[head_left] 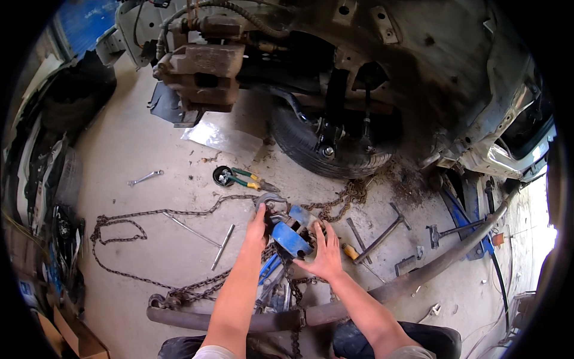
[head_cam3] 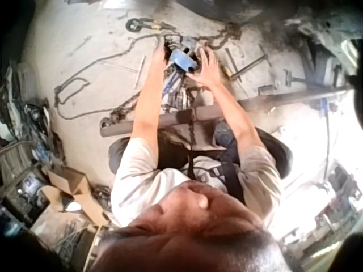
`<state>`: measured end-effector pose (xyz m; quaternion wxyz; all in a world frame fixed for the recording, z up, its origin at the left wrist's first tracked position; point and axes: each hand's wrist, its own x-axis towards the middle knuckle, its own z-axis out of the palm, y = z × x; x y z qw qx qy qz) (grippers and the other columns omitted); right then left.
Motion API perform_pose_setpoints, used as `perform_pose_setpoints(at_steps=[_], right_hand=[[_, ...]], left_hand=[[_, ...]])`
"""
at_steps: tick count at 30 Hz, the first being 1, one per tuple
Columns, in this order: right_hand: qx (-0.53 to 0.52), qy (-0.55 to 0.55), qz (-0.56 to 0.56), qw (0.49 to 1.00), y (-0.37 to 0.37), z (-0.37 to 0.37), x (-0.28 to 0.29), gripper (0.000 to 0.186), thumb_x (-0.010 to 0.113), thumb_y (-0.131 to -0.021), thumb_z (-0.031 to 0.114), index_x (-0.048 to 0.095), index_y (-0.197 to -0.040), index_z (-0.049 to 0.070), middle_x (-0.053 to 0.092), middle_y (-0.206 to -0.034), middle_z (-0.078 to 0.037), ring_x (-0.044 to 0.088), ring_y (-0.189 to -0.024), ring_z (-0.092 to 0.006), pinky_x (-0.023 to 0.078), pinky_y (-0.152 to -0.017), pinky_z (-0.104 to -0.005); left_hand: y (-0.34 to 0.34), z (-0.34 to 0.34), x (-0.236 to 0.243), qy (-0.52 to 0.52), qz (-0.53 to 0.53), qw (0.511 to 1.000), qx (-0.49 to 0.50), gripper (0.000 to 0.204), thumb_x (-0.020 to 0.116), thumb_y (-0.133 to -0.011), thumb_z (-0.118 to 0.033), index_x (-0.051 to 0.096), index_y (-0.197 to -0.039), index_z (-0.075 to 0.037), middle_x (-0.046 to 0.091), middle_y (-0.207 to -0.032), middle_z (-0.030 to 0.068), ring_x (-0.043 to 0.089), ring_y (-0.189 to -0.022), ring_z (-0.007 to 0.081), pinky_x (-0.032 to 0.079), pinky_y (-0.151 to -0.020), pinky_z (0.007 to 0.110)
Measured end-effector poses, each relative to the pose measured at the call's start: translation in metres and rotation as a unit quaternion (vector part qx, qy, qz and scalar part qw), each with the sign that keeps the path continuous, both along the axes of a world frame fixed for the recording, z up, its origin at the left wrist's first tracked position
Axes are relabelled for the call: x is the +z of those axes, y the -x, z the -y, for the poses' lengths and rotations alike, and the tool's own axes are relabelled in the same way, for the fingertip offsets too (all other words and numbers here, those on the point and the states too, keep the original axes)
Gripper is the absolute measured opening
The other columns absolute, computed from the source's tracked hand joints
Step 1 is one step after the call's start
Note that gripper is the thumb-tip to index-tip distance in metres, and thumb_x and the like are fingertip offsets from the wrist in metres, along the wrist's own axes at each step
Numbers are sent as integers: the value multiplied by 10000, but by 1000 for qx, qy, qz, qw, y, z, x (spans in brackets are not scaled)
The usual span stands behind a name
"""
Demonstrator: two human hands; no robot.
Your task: The person works on a white car in a garage, manipulating chains and a metal bar under the vehicle. They then move to the interior, adjusting the steering wheel and removing a floor mat.
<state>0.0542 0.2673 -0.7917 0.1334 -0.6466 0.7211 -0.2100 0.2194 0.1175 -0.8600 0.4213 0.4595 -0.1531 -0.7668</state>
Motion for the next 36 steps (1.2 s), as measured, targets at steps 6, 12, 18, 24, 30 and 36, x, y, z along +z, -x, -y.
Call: perform_pose_setpoints(at_steps=[6, 12, 18, 24, 30, 36], right_hand=[[-185, 58, 411, 891, 11, 5, -41, 805, 585, -849, 456, 237, -1400, -18, 409, -1320, -244, 421, -1207, -339, 310, -1045, -405], [-379, 17, 633, 675, 23, 17, -62, 832, 376, -914, 589, 336, -1331, -130, 398, -1369, -216, 396, -1232, -259, 288, -1037, -337], [-254, 49, 813, 521, 36, 12, -61, 856, 252, -903, 665, 405, -1327, -63, 474, -1333, -141, 412, -1249, -239, 224, -1091, -344], [-205, 74, 926, 307, 33, 27, -45, 893, 320, -838, 731, 377, -1345, -2, 467, -1334, -137, 436, -1230, -264, 323, -1039, -398], [-182, 104, 973, 92, 69, 38, 10, 899, 436, -752, 777, 487, -1251, 31, 535, -1241, -149, 531, -1110, -282, 430, -941, -435], [-157, 114, 978, 76, 93, 19, 7, 867, 365, -792, 760, 501, -1257, 41, 538, -1252, -146, 513, -1143, -285, 391, -987, -427]], left_hand=[[11, -15, 27, 89, 45, 995, -26, 322, 592, -904, -338, 558, -1028, -43, 609, -930, 61, 570, -865, 190, 438, -848, 342], [84, -51, 98, 314, 233, 920, -40, 239, 613, -889, -206, 572, -964, 18, 572, -774, 33, 494, -704, 77, 401, -612, 218], [139, -83, 156, 332, 329, 884, -16, 193, 596, -898, -182, 556, -866, 5, 539, -704, 21, 451, -575, 66, 357, -495, 233], [200, -94, 255, 439, 334, 834, -15, 178, 607, -883, -152, 585, -844, 21, 527, -652, -5, 452, -570, 60, 353, -506, 214], [264, -105, 283, 450, 358, 816, -55, 182, 616, -883, -155, 593, -853, 23, 506, -643, -15, 425, -564, 53, 336, -504, 200], [290, -110, 260, 445, 393, 799, -100, 204, 624, -881, -175, 586, -852, 23, 521, -691, -12, 430, -599, 55, 344, -520, 213]])
